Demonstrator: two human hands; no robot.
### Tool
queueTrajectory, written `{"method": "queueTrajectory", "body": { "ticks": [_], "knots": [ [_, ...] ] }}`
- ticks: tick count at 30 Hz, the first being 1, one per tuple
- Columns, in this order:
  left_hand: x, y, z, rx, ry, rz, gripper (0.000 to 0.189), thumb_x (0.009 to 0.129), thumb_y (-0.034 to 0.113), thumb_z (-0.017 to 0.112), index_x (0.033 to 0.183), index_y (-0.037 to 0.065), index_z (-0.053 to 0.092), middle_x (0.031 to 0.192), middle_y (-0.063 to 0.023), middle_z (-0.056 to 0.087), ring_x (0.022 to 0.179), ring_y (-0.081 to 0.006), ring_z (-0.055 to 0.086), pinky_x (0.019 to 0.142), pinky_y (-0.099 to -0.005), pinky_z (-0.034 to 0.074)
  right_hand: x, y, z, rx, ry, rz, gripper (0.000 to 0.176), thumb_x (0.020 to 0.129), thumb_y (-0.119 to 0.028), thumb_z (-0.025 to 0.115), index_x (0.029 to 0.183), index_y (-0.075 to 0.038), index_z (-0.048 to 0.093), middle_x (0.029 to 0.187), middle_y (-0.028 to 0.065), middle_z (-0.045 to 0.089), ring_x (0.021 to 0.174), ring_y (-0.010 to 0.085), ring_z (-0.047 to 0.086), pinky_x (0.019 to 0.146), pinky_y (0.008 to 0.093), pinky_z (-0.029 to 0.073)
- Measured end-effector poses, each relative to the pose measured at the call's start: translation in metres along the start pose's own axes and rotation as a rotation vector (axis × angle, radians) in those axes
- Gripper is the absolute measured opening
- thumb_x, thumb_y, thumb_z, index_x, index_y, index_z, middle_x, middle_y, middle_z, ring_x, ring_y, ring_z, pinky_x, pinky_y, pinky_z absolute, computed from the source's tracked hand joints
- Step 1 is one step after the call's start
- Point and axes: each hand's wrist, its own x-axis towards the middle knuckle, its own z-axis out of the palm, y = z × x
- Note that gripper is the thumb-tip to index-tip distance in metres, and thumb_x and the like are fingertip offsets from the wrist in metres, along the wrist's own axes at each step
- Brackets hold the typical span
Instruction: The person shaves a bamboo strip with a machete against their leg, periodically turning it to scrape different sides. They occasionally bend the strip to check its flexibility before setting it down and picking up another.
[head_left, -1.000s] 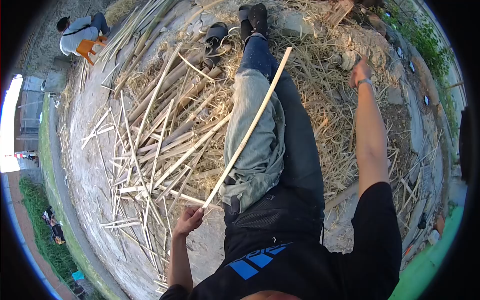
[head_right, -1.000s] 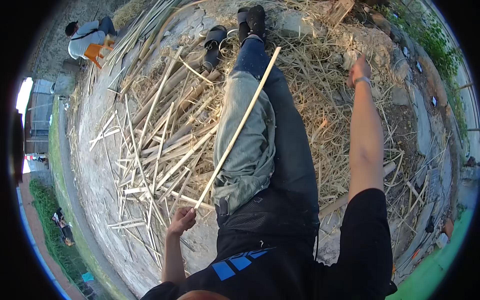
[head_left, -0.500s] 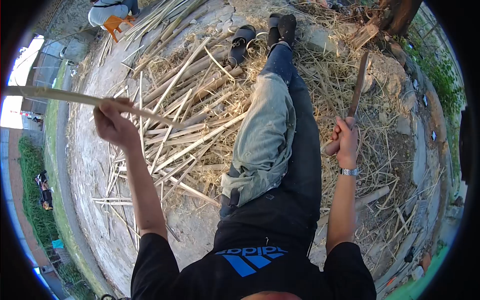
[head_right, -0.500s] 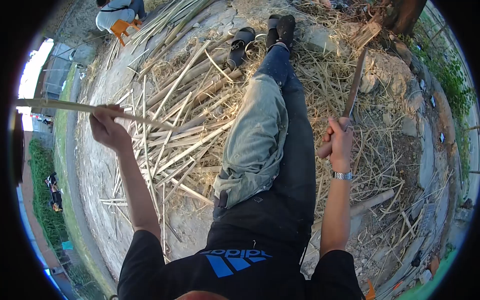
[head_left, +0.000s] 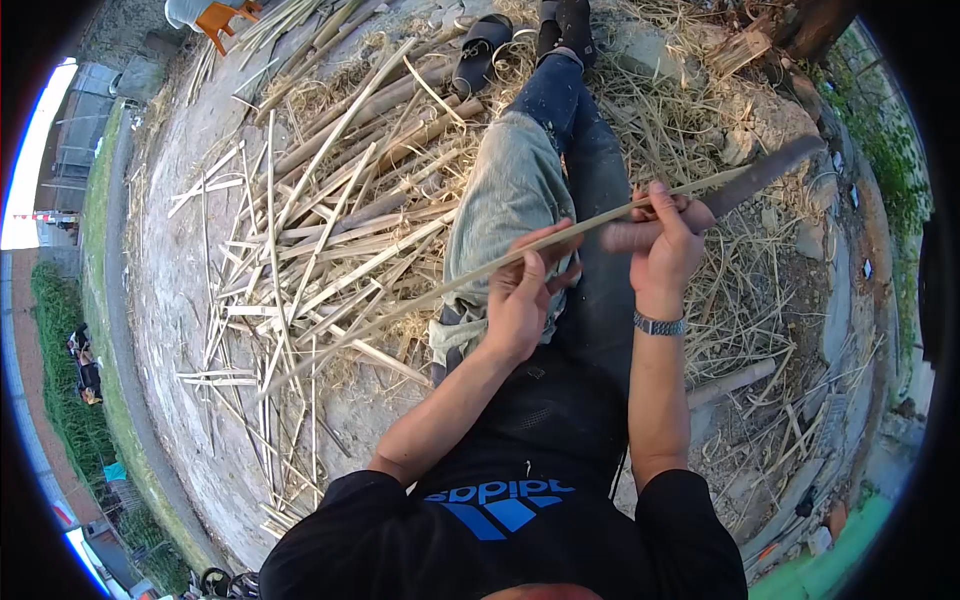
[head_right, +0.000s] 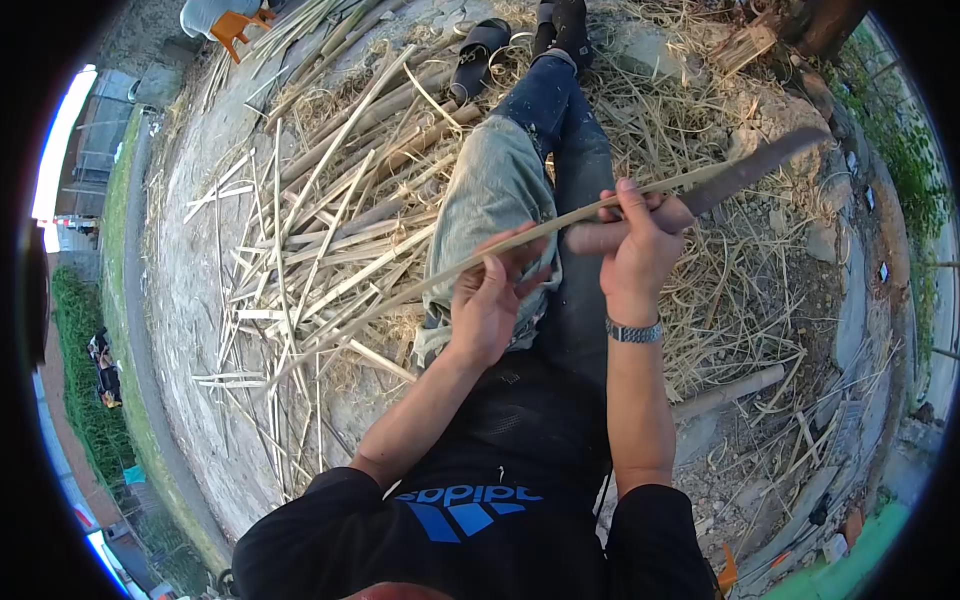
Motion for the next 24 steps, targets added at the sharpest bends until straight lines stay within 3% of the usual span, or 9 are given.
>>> {"method": "queueTrajectory", "body": {
  "ticks": [1,3,7,9,10,12,15,20,24],
  "knots": [
    [-0.013,0.009,0.001,-0.005,0.011,-0.004,0.033,0.111,0.026,0.049,0.134,0.004,0.056,0.133,-0.0178,0.067,0.124,-0.03,0.066,0.1,-0.0442,0.056,0.012,-0.001,-0.012,-0.01,0.001,0.008,0.023,0.091,-0.003,0.077,0.095,-0.006,0.054,0.09,0.0056,0.064,0.076,0.0192,0.07,0.065,0.0296,0.06],
    [-0.036,0.047,-0.017,0.35,-0.32,-0.555,0.035,0.109,0.026,0.054,0.136,0.003,0.057,0.131,-0.0139,0.069,0.122,-0.0263,0.066,0.098,-0.041,0.055,0.042,-0.005,-0.043,-0.068,0.073,-0.079,0.023,0.089,-0.002,0.077,0.094,-0.005,0.054,0.089,0.0066,0.064,0.075,0.0181,0.067,0.071,0.0308,0.06],
    [-0.031,0.123,-0.087,1.699,-0.158,0.71,0.035,0.098,0.02,0.068,0.126,0.0,0.067,0.117,-0.0151,0.074,0.107,-0.0316,0.071,0.092,-0.0436,0.055,0.09,-0.025,-0.098,-0.084,0.101,0.033,0.021,0.087,-0.001,0.077,0.092,-0.003,0.057,0.089,0.0081,0.064,0.075,0.0172,0.064,0.077,0.0309,0.059],
    [-0.029,0.15,-0.129,1.922,-0.116,0.429,0.032,0.094,0.023,0.072,0.116,0.0,0.071,0.103,-0.0176,0.075,0.1,-0.0351,0.071,0.09,-0.0448,0.055,0.121,-0.027,-0.117,-0.02,0.093,0.038,0.019,0.086,-0.001,0.078,0.093,0.0,0.06,0.09,0.0101,0.064,0.078,0.0175,0.064,0.077,0.0295,0.058],
    [-0.034,0.162,-0.157,1.919,-0.115,0.432,0.032,0.094,0.023,0.072,0.116,0.0,0.071,0.103,-0.0176,0.075,0.1,-0.0351,0.071,0.09,-0.0448,0.055,0.135,-0.03,-0.121,-0.02,0.091,0.035,0.019,0.086,-0.001,0.078,0.093,0.0,0.06,0.09,0.0101,0.064,0.078,0.0175,0.064,0.077,0.0295,0.058],
    [-0.059,0.177,-0.202,1.729,-0.361,-0.391,0.034,0.094,0.033,0.073,0.105,0.001,0.07,0.089,-0.015,0.074,0.092,-0.0296,0.072,0.085,-0.0405,0.056,0.154,-0.034,-0.13,-0.047,0.062,0.014,0.017,0.086,-0.001,0.077,0.095,0.003,0.063,0.093,0.0104,0.065,0.078,0.0176,0.064,0.077,0.03,0.058],
    [-0.078,0.19,-0.186,1.579,-0.323,-0.843,0.041,0.097,0.043,0.067,0.1,0.002,0.07,0.078,-0.008,0.069,0.076,-0.0208,0.067,0.071,-0.036,0.052,0.176,-0.041,-0.129,-0.118,0.058,0.005,0.022,0.085,-0.003,0.079,0.099,0.005,0.064,0.098,0.0128,0.067,0.085,0.019,0.068,0.079,0.0307,0.058],
    [-0.078,0.162,-0.173,1.209,-0.066,-0.46,0.047,0.107,0.041,0.053,0.085,0.001,0.063,0.064,0.0001,0.052,0.059,-0.0115,0.044,0.055,-0.0338,0.036,0.114,-0.043,-0.074,-0.648,0.03,-0.127,0.03,0.094,-0.021,0.079,0.101,0.004,0.062,0.101,0.0134,0.071,0.097,0.0197,0.073,0.071,0.0293,0.058],
    [-0.047,0.119,-0.137,1.334,-0.124,-0.376,0.046,0.11,0.038,0.048,0.085,0.002,0.062,0.065,0.0016,0.05,0.058,-0.0113,0.043,0.054,-0.033,0.035,0.021,-0.042,-0.023,-0.952,-0.332,0.011,0.029,0.097,-0.03,0.075,0.091,-0.004,0.063,0.081,0.0052,0.067,0.058,0.0127,0.061,0.054,0.0283,0.049]
  ]
}}
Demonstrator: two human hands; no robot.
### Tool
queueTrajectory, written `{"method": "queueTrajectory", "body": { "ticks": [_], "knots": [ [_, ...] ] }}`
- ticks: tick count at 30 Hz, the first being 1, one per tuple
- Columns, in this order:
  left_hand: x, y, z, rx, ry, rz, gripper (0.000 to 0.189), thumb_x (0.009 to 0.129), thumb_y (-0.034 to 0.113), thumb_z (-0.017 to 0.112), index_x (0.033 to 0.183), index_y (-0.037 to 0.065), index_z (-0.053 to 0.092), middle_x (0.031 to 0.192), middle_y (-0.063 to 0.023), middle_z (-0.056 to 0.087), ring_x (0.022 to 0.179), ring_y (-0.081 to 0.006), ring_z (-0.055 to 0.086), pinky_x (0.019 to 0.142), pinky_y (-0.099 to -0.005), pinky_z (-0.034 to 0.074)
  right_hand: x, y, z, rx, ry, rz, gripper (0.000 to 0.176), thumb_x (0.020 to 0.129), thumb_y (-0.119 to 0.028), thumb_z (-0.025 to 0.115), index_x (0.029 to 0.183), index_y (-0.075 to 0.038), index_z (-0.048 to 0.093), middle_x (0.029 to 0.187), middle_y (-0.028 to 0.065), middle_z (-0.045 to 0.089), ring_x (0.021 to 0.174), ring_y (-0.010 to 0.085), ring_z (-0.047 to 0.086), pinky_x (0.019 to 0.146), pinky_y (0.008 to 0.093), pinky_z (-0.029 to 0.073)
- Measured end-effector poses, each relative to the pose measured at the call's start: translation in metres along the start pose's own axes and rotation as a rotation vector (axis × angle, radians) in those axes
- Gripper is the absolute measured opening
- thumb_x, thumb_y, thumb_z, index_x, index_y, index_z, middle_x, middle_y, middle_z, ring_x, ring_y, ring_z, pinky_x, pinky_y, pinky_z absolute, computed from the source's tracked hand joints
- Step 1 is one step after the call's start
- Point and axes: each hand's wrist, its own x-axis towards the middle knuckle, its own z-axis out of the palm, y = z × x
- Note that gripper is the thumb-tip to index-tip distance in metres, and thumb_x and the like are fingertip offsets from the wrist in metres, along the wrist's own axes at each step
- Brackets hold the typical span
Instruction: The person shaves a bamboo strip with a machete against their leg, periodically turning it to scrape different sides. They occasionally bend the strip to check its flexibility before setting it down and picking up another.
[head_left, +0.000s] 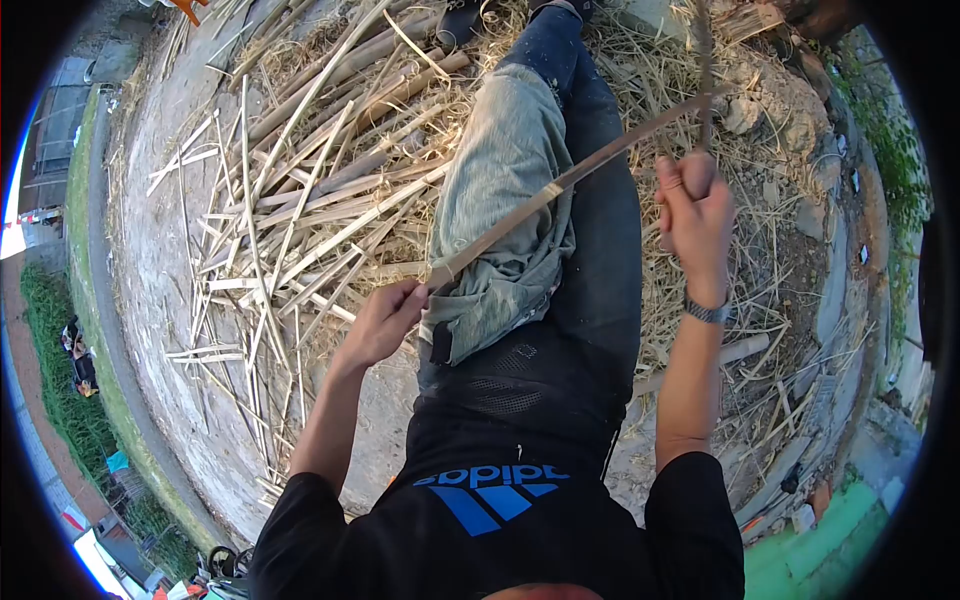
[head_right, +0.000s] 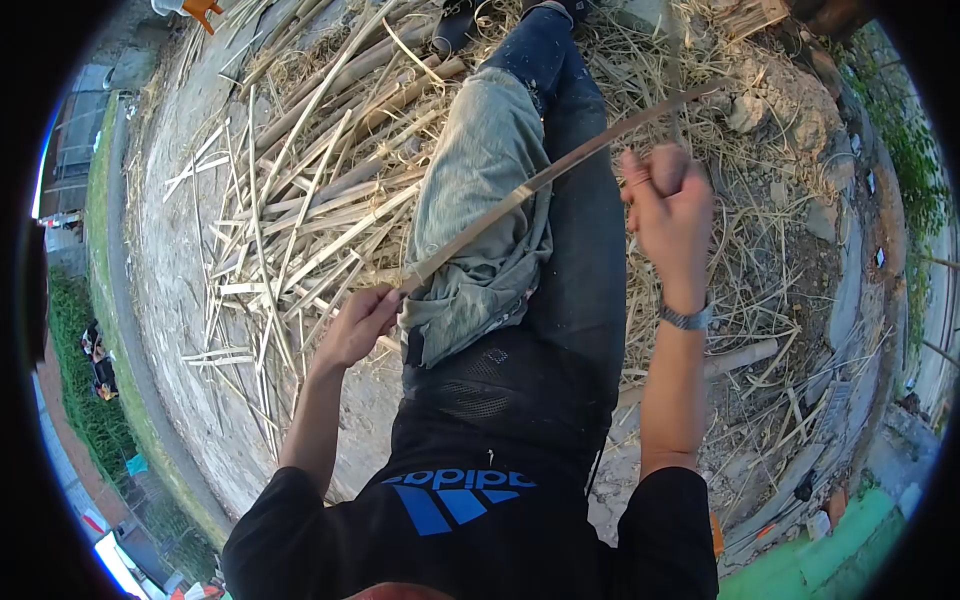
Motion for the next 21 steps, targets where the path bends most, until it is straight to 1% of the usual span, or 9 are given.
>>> {"method": "queueTrajectory", "body": {
  "ticks": [2,3,5,6,8,9,15,19,21],
  "knots": [
    [0.012,0.008,0.013,-0.069,-0.073,-0.064,0.044,0.112,0.039,0.046,0.085,0.005,0.055,0.065,0.0046,0.041,0.056,-0.0054,0.035,0.05,-0.0254,0.028,-0.023,0.004,0.026,-0.128,-0.158,-0.177,0.038,0.098,-0.038,0.072,0.084,-0.004,0.063,0.066,0.0039,0.059,0.05,0.0117,0.051,0.049,0.0336,0.046],
    [0.012,0.012,0.014,-0.069,-0.077,-0.059,0.044,0.112,0.039,0.046,0.085,0.005,0.055,0.065,0.0046,0.041,0.056,-0.0054,0.035,0.05,-0.0254,0.028,-0.034,0.002,0.038,-0.17,-0.242,-0.207,0.043,0.099,-0.044,0.07,0.084,-0.004,0.064,0.062,0.0051,0.058,0.049,0.0152,0.054,0.05,0.0364,0.048],
    [0.014,0.023,0.015,-0.576,-0.173,-0.432,0.048,0.11,0.048,0.049,0.085,0.007,0.054,0.062,0.0065,0.038,0.051,-0.0057,0.034,0.045,-0.0256,0.027,-0.051,0.005,0.06,-0.334,-0.382,-0.305,0.05,0.098,-0.053,0.065,0.083,-0.005,0.065,0.057,0.0075,0.059,0.05,0.0242,0.062,0.052,0.0408,0.051],
    [0.013,0.023,0.017,-0.574,-0.179,-0.427,0.048,0.11,0.048,0.049,0.085,0.007,0.054,0.062,0.0065,0.038,0.051,-0.0057,0.034,0.045,-0.0256,0.027,-0.059,0.01,0.07,-0.457,-0.441,-0.37,0.052,0.098,-0.056,0.064,0.083,-0.007,0.065,0.057,0.0087,0.062,0.052,0.0296,0.065,0.053,0.0426,0.052],
    [0.007,0.021,0.023,-0.613,-0.14,-0.377,0.046,0.109,0.049,0.05,0.085,0.01,0.05,0.06,0.0081,0.031,0.048,-0.0037,0.024,0.043,-0.0236,0.017,-0.068,0.019,0.085,-0.559,-0.498,-0.417,0.051,0.097,-0.056,0.064,0.082,-0.008,0.064,0.059,0.0092,0.064,0.055,0.033,0.067,0.054,0.0437,0.054],
    [0.006,0.018,0.024,-0.619,-0.137,-0.382,0.046,0.109,0.049,0.05,0.085,0.01,0.05,0.06,0.0081,0.031,0.048,-0.0037,0.024,0.043,-0.0236,0.017,-0.071,0.022,0.09,-0.656,-0.563,-0.463,0.05,0.097,-0.056,0.064,0.081,-0.009,0.063,0.061,0.0098,0.067,0.058,0.0364,0.068,0.056,0.0449,0.055],
    [0.012,0.008,0.046,-0.812,-0.073,-0.325,0.048,0.108,0.052,0.049,0.083,0.012,0.048,0.059,0.008,0.03,0.045,-0.0042,0.023,0.041,-0.0249,0.015,-0.031,0.039,0.08,-0.659,-0.555,-0.479,0.05,0.096,-0.057,0.065,0.08,-0.01,0.063,0.064,0.0076,0.07,0.06,0.034,0.07,0.057,0.0461,0.057],
    [0.016,0.001,0.052,-0.865,-0.122,-0.393,0.05,0.107,0.057,0.05,0.082,0.013,0.046,0.058,0.008,0.03,0.044,-0.0046,0.023,0.04,-0.0248,0.014,0.026,0.048,0.071,-0.778,-0.314,-0.448,0.06,0.097,-0.06,0.062,0.076,-0.004,0.064,0.064,0.0154,0.068,0.063,0.0382,0.069,0.056,0.0456,0.054],
    [0.014,0.005,0.05,-0.861,-0.157,-0.374,0.049,0.107,0.056,0.049,0.083,0.014,0.045,0.059,0.008,0.03,0.044,-0.0047,0.024,0.04,-0.0246,0.014,0.064,0.045,0.064,-0.742,-0.272,-0.405,0.062,0.097,-0.061,0.061,0.076,-0.003,0.065,0.064,0.017,0.066,0.061,0.0391,0.068,0.056,0.0454,0.053]
  ]
}}
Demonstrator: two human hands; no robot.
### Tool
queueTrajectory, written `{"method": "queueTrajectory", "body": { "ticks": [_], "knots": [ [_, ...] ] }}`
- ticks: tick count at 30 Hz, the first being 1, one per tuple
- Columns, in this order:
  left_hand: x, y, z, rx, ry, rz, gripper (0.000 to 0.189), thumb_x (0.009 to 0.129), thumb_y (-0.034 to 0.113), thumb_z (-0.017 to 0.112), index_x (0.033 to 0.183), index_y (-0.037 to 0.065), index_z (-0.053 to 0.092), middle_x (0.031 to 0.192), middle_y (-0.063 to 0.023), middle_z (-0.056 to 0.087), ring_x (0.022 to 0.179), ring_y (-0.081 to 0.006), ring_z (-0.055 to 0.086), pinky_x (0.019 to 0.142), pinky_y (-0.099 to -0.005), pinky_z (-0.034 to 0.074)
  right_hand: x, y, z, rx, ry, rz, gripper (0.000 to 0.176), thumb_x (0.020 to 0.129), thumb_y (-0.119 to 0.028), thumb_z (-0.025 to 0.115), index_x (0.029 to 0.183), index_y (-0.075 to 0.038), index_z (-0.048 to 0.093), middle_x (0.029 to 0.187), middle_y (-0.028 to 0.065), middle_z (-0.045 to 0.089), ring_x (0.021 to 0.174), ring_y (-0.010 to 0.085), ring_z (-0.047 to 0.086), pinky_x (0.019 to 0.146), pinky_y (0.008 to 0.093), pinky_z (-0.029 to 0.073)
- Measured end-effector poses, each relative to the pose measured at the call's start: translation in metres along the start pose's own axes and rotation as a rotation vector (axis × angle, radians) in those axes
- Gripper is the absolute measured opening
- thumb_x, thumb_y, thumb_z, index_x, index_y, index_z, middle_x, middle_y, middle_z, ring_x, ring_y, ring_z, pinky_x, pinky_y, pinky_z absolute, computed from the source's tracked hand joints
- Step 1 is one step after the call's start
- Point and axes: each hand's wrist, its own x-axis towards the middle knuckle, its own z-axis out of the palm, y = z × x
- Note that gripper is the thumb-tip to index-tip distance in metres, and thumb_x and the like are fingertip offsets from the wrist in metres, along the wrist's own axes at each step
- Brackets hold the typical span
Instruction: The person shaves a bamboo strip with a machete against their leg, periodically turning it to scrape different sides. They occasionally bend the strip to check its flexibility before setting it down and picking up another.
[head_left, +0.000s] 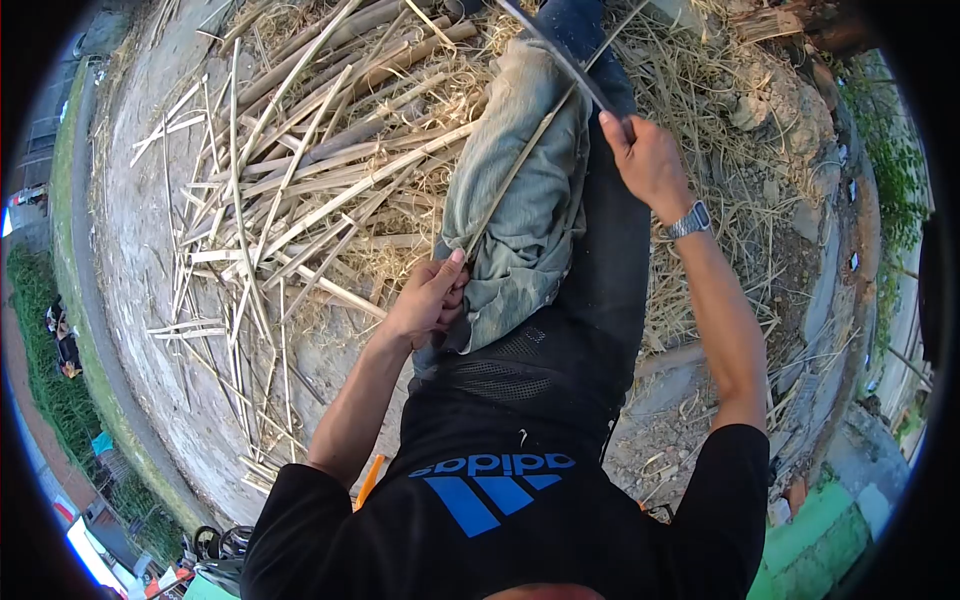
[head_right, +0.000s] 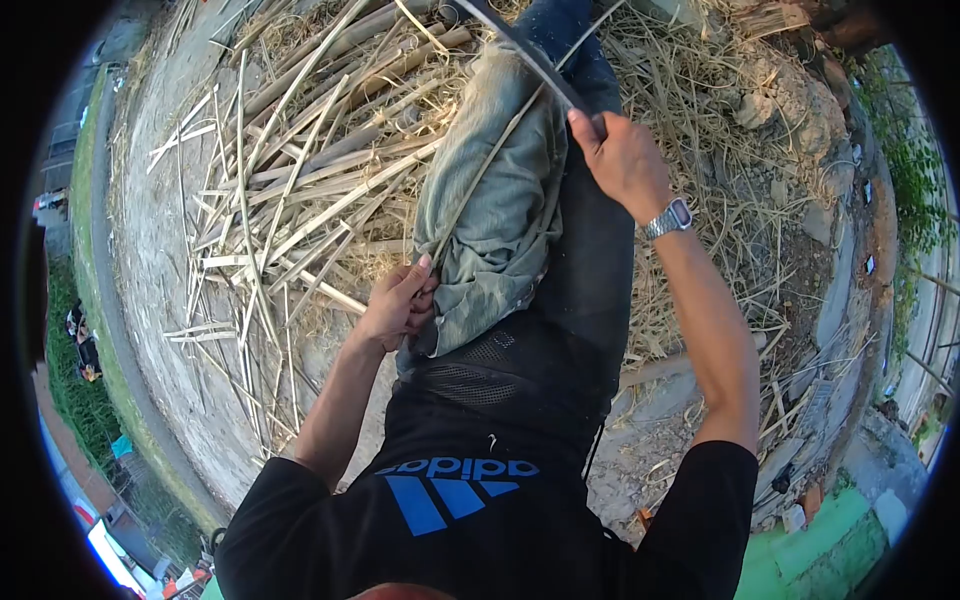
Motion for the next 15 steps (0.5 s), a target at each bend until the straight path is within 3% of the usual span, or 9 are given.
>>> {"method": "queueTrajectory", "body": {
  "ticks": [2,5,7,10,15],
  "knots": [
    [-0.003,0.005,0.0,0.0,-0.001,-0.008,0.049,0.108,0.056,0.048,0.083,0.014,0.045,0.059,0.0078,0.029,0.044,-0.0047,0.023,0.04,-0.0244,0.013,0.005,0.002,-0.001,0.043,0.044,0.046,0.064,0.098,-0.061,0.06,0.076,-0.002,0.065,0.063,0.0186,0.065,0.06,0.0399,0.066,0.056,0.0453,0.052],
    [-0.001,0.018,-0.001,-0.037,-0.045,-0.024,0.049,0.109,0.056,0.045,0.083,0.014,0.043,0.06,0.0077,0.029,0.045,-0.0046,0.023,0.041,-0.0247,0.013,-0.033,-0.04,-0.006,0.203,-0.226,0.003,0.06,0.1,-0.058,0.06,0.078,-0.002,0.067,0.062,0.0161,0.066,0.058,0.0372,0.066,0.056,0.0444,0.051],
    [-0.001,0.017,-0.006,-0.06,-0.097,-0.047,0.051,0.109,0.058,0.04,0.082,0.015,0.043,0.061,0.0073,0.028,0.047,-0.0046,0.022,0.043,-0.0251,0.013,-0.052,-0.059,-0.001,0.123,-0.231,-0.155,0.051,0.097,-0.054,0.064,0.081,-0.006,0.068,0.065,0.0091,0.07,0.06,0.0336,0.069,0.056,0.0446,0.054],
    [-0.002,0.021,-0.01,0.069,-0.131,-0.044,0.051,0.11,0.057,0.04,0.081,0.015,0.043,0.062,0.0071,0.028,0.048,-0.0048,0.022,0.043,-0.0257,0.013,-0.063,-0.069,0.006,0.11,-0.289,-0.249,0.048,0.097,-0.053,0.065,0.083,-0.008,0.068,0.068,0.0078,0.072,0.06,0.0323,0.07,0.056,0.0447,0.055],
    [-0.005,0.028,0.003,0.1,-0.112,-0.018,0.051,0.11,0.057,0.04,0.082,0.015,0.041,0.061,0.0073,0.026,0.047,-0.0047,0.022,0.042,-0.0248,0.013,-0.073,-0.076,0.007,0.198,-0.355,-0.149,0.047,0.098,-0.053,0.063,0.084,-0.009,0.067,0.068,0.0079,0.072,0.061,0.0313,0.071,0.058,0.0435,0.057]
  ]
}}
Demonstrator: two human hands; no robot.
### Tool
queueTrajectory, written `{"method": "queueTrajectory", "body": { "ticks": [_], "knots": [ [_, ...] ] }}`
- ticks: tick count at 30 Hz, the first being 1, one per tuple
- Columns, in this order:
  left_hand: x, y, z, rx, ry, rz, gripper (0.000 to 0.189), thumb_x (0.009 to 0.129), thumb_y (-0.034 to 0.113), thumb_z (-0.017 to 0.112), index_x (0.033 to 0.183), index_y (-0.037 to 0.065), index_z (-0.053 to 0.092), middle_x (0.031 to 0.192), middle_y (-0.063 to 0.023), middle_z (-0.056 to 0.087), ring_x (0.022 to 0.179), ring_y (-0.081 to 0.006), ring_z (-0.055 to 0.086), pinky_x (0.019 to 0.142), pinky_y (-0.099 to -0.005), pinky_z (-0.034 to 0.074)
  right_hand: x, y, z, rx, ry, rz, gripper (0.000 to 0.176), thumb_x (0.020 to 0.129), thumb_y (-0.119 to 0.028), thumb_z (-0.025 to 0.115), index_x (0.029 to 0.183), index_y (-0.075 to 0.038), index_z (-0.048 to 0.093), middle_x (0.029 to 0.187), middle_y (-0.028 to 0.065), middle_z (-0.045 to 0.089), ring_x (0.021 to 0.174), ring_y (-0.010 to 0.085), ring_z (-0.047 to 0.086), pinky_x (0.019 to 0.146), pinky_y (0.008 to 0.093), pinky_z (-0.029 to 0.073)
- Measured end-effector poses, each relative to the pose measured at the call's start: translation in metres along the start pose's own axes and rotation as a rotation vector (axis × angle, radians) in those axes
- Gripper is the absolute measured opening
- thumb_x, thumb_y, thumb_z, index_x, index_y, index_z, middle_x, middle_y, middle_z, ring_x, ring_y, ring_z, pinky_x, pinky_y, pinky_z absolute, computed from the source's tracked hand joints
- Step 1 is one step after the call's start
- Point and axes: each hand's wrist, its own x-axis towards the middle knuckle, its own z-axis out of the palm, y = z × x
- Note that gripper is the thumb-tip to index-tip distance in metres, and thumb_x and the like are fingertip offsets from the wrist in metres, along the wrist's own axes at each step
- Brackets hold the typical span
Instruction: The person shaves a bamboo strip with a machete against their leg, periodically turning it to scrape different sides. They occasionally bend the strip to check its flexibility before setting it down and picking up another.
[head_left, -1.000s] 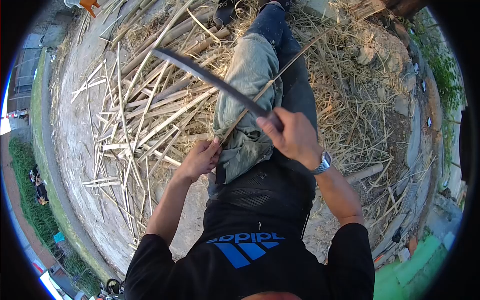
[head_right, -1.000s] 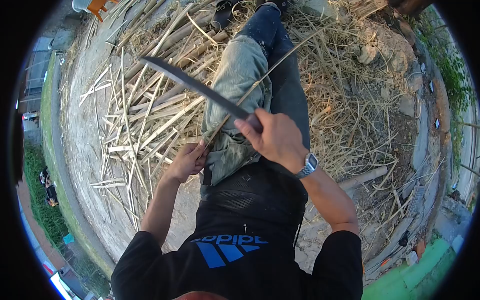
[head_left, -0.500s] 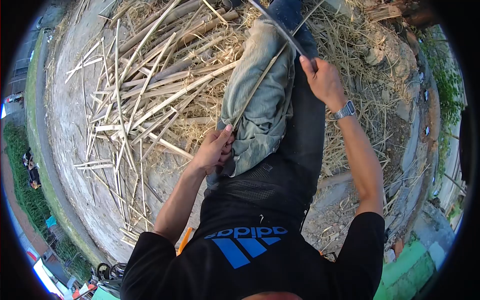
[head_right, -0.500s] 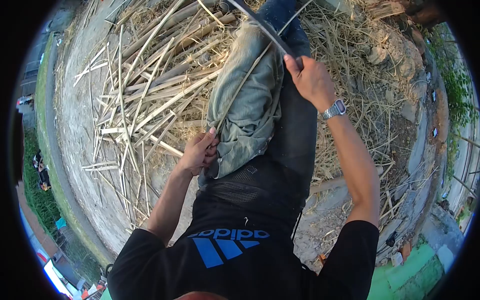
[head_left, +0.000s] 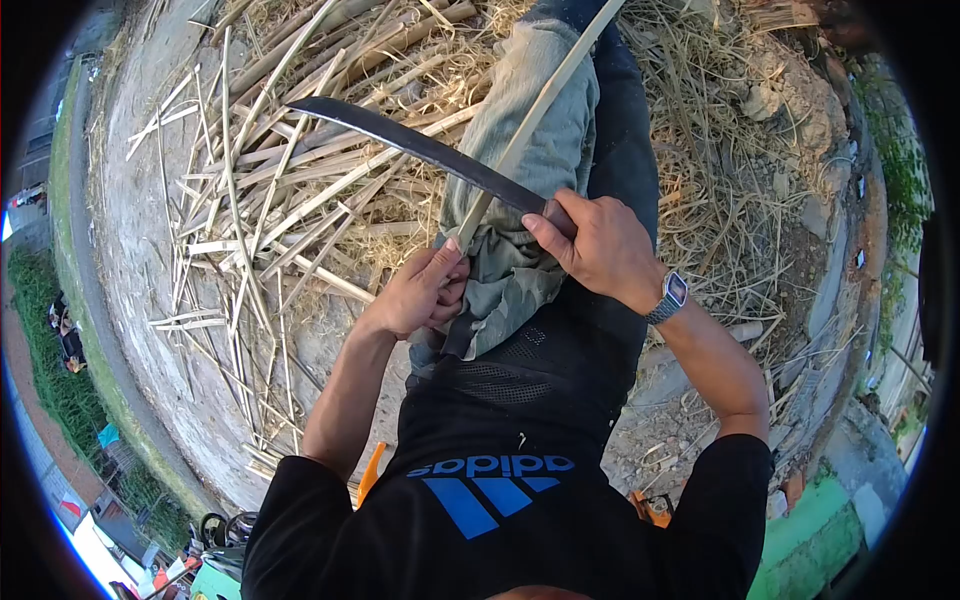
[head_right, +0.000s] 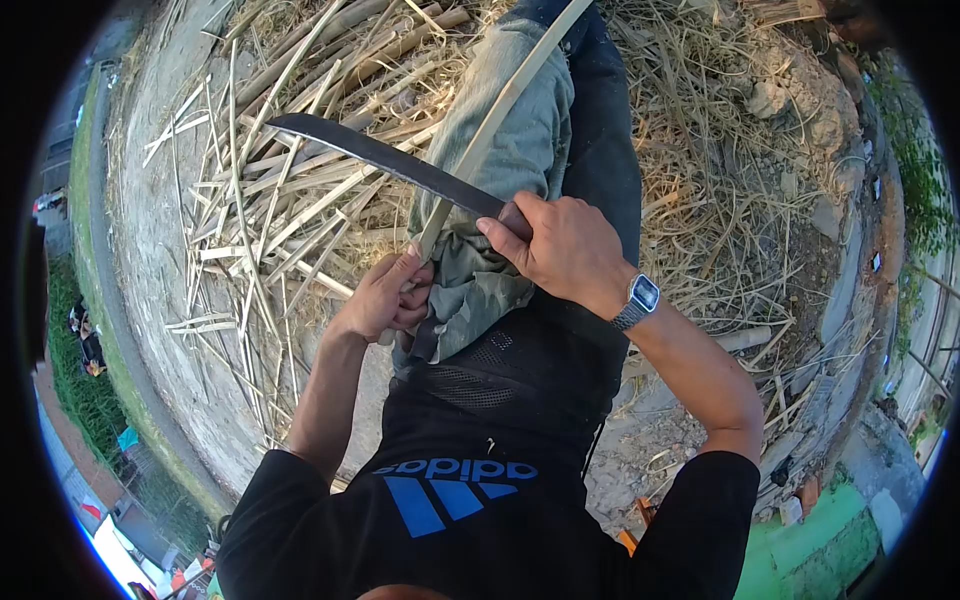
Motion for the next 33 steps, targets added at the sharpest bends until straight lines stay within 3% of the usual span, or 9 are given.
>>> {"method": "queueTrajectory", "body": {
  "ticks": [10,14,17,19,20,25,28,31,33],
  "knots": [
    [0.02,-0.001,0.017,0.082,0.042,0.089,0.049,0.113,0.047,0.037,0.08,0.011,0.044,0.061,0.0076,0.031,0.048,-0.0047,0.026,0.042,-0.0264,0.022,0.034,0.05,-0.004,-0.202,0.186,-0.062,0.06,0.092,-0.065,0.065,0.073,-0.008,0.067,0.057,0.0118,0.066,0.058,0.0349,0.069,0.055,0.0438,0.056],
    [0.025,0.002,0.021,0.106,0.085,0.137,0.049,0.114,0.044,0.037,0.078,0.011,0.044,0.062,0.0076,0.033,0.05,-0.0044,0.028,0.044,-0.0255,0.025,0.039,0.052,-0.005,-0.24,0.219,-0.099,0.06,0.092,-0.064,0.065,0.073,-0.008,0.067,0.056,0.012,0.065,0.057,0.0352,0.068,0.055,0.0438,0.055],
    [0.024,-0.007,0.017,0.101,0.084,0.17,0.048,0.114,0.044,0.037,0.08,0.011,0.045,0.06,0.0067,0.033,0.048,-0.0049,0.028,0.043,-0.0254,0.024,0.029,0.037,0.006,-0.214,0.207,-0.009,0.06,0.093,-0.064,0.064,0.073,-0.008,0.067,0.058,0.0124,0.065,0.058,0.0356,0.069,0.056,0.0435,0.056],
    [0.021,-0.006,0.019,0.113,0.078,0.203,0.047,0.114,0.044,0.037,0.082,0.011,0.045,0.058,0.0062,0.032,0.045,-0.0052,0.026,0.041,-0.0254,0.023,0.019,0.028,0.014,-0.093,0.181,-0.014,0.06,0.093,-0.065,0.063,0.073,-0.008,0.067,0.057,0.0129,0.065,0.058,0.0358,0.069,0.056,0.0432,0.056],
    [0.015,-0.009,0.024,0.133,0.114,0.207,0.047,0.114,0.044,0.037,0.082,0.011,0.045,0.059,0.0061,0.032,0.045,-0.0053,0.027,0.041,-0.0254,0.023,0.015,0.027,0.015,-0.144,0.224,-0.143,0.058,0.098,-0.056,0.063,0.07,-0.005,0.059,0.054,0.013,0.059,0.054,0.0368,0.064,0.053,0.0437,0.05],
    [0.016,-0.008,0.029,0.118,0.135,0.219,0.048,0.114,0.044,0.035,0.083,0.01,0.046,0.06,0.006,0.034,0.047,-0.0056,0.029,0.042,-0.0256,0.024,0.052,0.051,-0.024,-0.205,0.258,0.013,0.067,0.096,-0.067,0.057,0.076,-0.005,0.069,0.063,0.0138,0.069,0.062,0.0359,0.071,0.059,0.045,0.057],
    [0.022,-0.015,0.031,0.136,0.192,0.244,0.048,0.114,0.044,0.035,0.083,0.009,0.047,0.062,0.0064,0.035,0.051,-0.0049,0.03,0.045,-0.0248,0.026,0.041,0.025,-0.023,-0.171,0.115,0.042,0.064,0.097,-0.066,0.056,0.082,-0.006,0.072,0.064,0.0137,0.07,0.064,0.0353,0.071,0.059,0.0447,0.057],
    [0.015,-0.027,0.028,0.302,0.229,0.304,0.049,0.114,0.044,0.036,0.083,0.008,0.048,0.065,0.0067,0.036,0.054,-0.0044,0.031,0.047,-0.0244,0.027,0.035,0.04,-0.023,-0.281,0.043,-0.076,0.064,0.098,-0.066,0.056,0.082,-0.006,0.072,0.063,0.0141,0.069,0.062,0.0358,0.07,0.058,0.0439,0.056],
    [0.008,-0.031,0.031,0.276,0.232,0.262,0.05,0.114,0.044,0.036,0.083,0.007,0.05,0.067,0.0066,0.037,0.056,-0.0044,0.032,0.048,-0.0246,0.027,0.064,0.083,-0.041,-0.249,0.317,-0.033,0.064,0.098,-0.066,0.056,0.079,-0.006,0.07,0.059,0.0137,0.066,0.058,0.035,0.069,0.055,0.044,0.054]
  ]
}}
